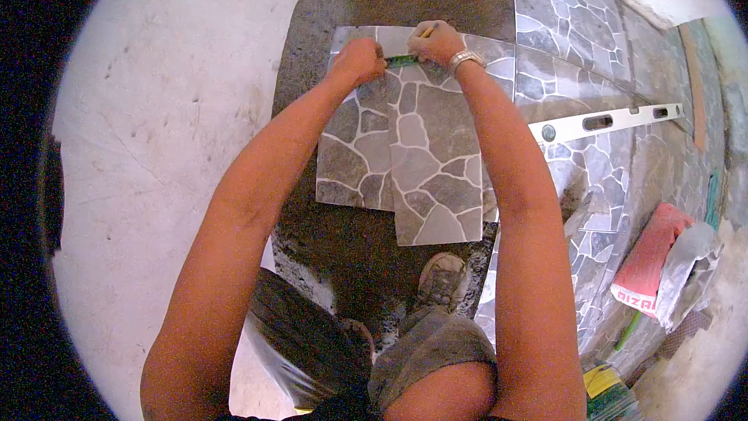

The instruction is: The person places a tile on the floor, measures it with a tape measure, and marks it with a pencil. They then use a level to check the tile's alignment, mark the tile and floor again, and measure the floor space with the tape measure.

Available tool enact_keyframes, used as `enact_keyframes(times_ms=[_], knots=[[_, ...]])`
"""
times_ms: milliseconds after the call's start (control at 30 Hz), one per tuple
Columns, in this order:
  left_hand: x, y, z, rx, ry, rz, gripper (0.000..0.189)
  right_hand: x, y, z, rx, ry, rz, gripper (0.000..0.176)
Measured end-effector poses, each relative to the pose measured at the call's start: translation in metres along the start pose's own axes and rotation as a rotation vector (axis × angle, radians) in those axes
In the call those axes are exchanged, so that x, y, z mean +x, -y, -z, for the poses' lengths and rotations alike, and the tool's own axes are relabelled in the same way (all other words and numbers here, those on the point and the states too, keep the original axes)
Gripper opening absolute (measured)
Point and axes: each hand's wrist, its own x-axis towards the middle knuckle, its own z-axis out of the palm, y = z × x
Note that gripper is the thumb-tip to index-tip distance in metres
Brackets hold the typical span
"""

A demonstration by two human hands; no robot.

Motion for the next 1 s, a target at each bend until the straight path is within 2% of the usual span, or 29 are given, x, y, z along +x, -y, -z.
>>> enact_keyframes(times_ms=[67,167,267,333,433,467,533,600,633,667,700,733,767,867,933,967,1000], knots=[[-0.002,-0.002,0.002,-0.035,0.040,0.039,0.028,-0.001,-0.005,-0.004,0.030,-0.055,0.053,0.025],[0.002,0.002,-0.007,-0.023,0.015,0.035,0.028,-0.028,0.036,0.004,0.352,-0.297,0.134,0.021],[0.013,0.018,-0.017,-0.024,0.026,-0.082,0.029,-0.080,0.085,0.015,0.522,-0.328,0.160,0.019],[-0.005,0.019,0.002,-0.349,-0.012,-0.063,0.032,-0.133,0.104,0.014,0.461,-0.321,0.175,0.022],[-0.050,0.013,0.012,-1.012,0.048,0.055,0.039,-0.198,0.090,-0.007,-0.060,-0.493,0.316,0.029],[-0.070,0.007,0.010,-1.262,0.087,0.124,0.041,-0.219,0.089,-0.016,-0.052,-0.455,0.283,0.035],[-0.120,-0.005,0.000,-1.611,0.313,0.210,0.042,-0.249,0.094,-0.034,-0.042,-0.386,0.234,0.047],[-0.173,-0.030,-0.011,-1.868,0.459,0.368,0.046,-0.274,0.097,-0.059,-0.076,-0.354,0.147,0.070],[-0.211,-0.047,-0.002,-1.765,0.472,0.251,0.049,-0.288,0.103,-0.068,-0.082,-0.339,0.103,0.081],[-0.232,-0.054,-0.007,-1.746,0.502,0.251,0.052,-0.302,0.115,-0.070,-0.063,-0.320,0.074,0.089],[-0.253,-0.061,-0.011,-1.726,0.533,0.251,0.055,-0.316,0.122,-0.074,-0.024,-0.282,-0.002,0.086],[-0.260,-0.061,-0.025,-1.776,0.575,0.377,0.057,-0.327,0.129,-0.079,0.020,-0.244,-0.070,0.084],[-0.276,-0.063,-0.031,-1.797,0.583,0.369,0.058,-0.337,0.133,-0.083,0.071,-0.205,-0.132,0.081],[-0.308,-0.070,-0.043,-1.828,0.631,0.330,0.057,-0.363,0.137,-0.088,0.127,-0.115,-0.123,0.082],[-0.316,-0.070,-0.042,-1.789,0.688,0.289,0.056,-0.375,0.124,-0.088,0.169,-0.151,-0.074,0.077],[-0.319,-0.071,-0.037,-1.720,0.725,0.132,0.059,-0.378,0.117,-0.078,0.158,-0.151,-0.043,0.077],[-0.320,-0.074,-0.037,-1.519,0.622,0.012,0.061,-0.378,0.109,-0.068,0.151,-0.149,-0.008,0.076]])
